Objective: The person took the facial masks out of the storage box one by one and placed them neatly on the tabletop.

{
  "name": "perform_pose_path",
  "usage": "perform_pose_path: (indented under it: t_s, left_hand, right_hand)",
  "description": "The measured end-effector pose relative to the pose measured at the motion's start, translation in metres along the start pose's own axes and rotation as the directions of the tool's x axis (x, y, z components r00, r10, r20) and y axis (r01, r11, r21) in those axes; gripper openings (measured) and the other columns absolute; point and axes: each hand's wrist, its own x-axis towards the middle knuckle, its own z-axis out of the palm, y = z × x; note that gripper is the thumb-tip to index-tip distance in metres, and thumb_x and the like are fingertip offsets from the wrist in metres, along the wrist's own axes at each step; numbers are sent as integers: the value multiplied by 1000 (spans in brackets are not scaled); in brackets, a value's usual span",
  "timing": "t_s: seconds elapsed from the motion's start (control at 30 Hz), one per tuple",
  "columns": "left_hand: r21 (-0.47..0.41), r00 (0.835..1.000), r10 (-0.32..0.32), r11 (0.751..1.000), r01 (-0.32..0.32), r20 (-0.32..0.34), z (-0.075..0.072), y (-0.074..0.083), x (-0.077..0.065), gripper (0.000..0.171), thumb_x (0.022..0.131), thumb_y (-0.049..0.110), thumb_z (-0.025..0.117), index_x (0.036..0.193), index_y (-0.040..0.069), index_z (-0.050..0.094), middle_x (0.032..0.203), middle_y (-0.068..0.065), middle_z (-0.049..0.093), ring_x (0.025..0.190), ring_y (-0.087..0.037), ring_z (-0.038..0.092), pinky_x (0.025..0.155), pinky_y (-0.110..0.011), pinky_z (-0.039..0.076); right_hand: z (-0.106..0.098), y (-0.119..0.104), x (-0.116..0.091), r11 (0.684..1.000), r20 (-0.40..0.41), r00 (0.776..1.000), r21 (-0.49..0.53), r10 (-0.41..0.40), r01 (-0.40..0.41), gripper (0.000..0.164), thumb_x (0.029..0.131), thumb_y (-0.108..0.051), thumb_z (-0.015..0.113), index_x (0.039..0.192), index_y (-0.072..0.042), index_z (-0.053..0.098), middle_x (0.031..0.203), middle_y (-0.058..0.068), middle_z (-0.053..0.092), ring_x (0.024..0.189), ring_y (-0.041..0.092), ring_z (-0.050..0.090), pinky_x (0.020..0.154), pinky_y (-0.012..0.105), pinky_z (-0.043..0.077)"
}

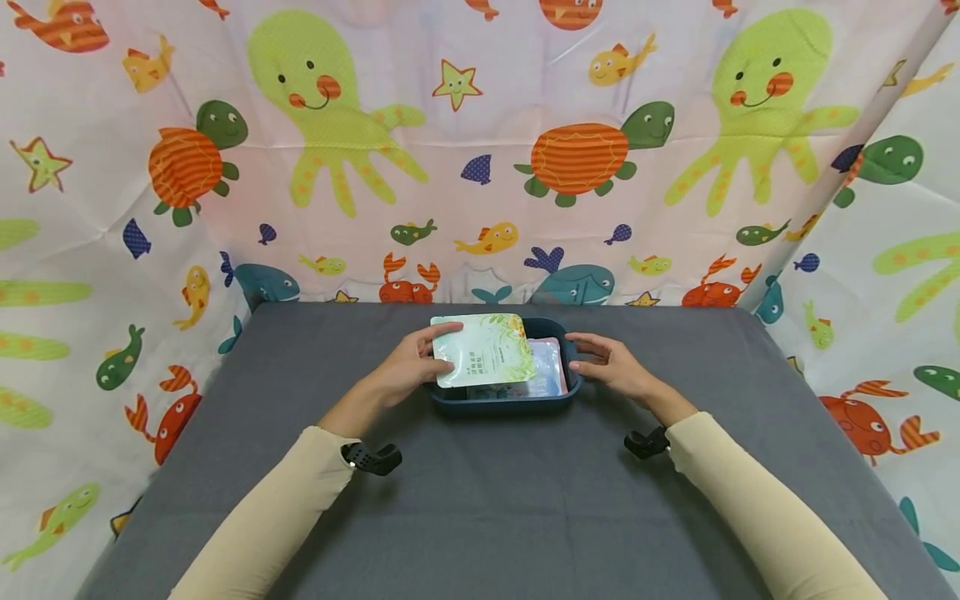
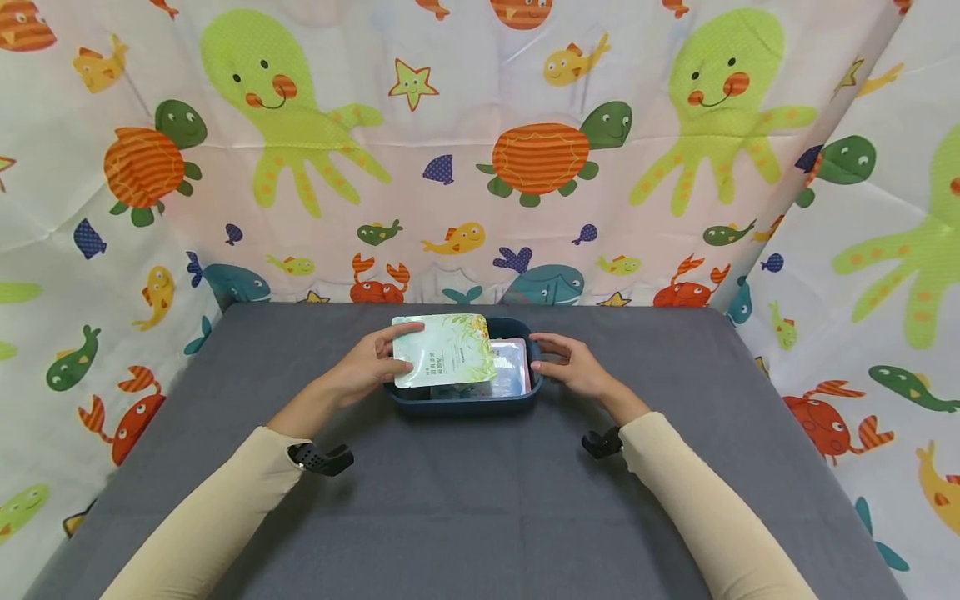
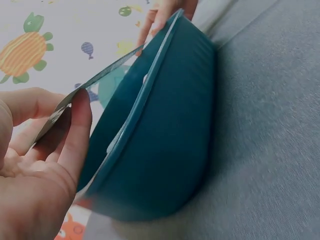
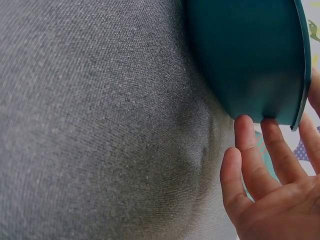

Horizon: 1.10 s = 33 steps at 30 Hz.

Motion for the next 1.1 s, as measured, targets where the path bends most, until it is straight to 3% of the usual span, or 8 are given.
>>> perform_pose_path:
  t_s: [0.33,0.7,1.1]
  left_hand:
    - [-48,1000,19,999,-19,-3,-27,-1,-31,71,93,-14,52,157,12,34,154,-22,43,112,-14,65,84,-28,60]
    - [-29,998,17,999,-19,-68,-60,2,-59,72,95,-10,54,159,13,31,148,-22,44,103,-11,68,82,-25,60]
    - [36,990,-6,999,11,-139,-105,2,-82,72,97,-6,54,160,15,27,136,-4,51,97,-5,68,79,-19,58]
  right_hand:
    - [0,3,-2,1000,10,1000,6,14,-14,58,101,-20,62,154,-6,40,158,25,40,145,47,39,108,60,45]
    - [-3,3,-3,1000,13,1000,0,18,-18,59,101,-23,62,154,-7,41,157,27,40,143,48,41,107,58,47]
    - [-2,1,1,1000,29,999,-1,13,-13,59,101,-21,63,153,-5,41,157,26,40,144,48,40,106,57,48]
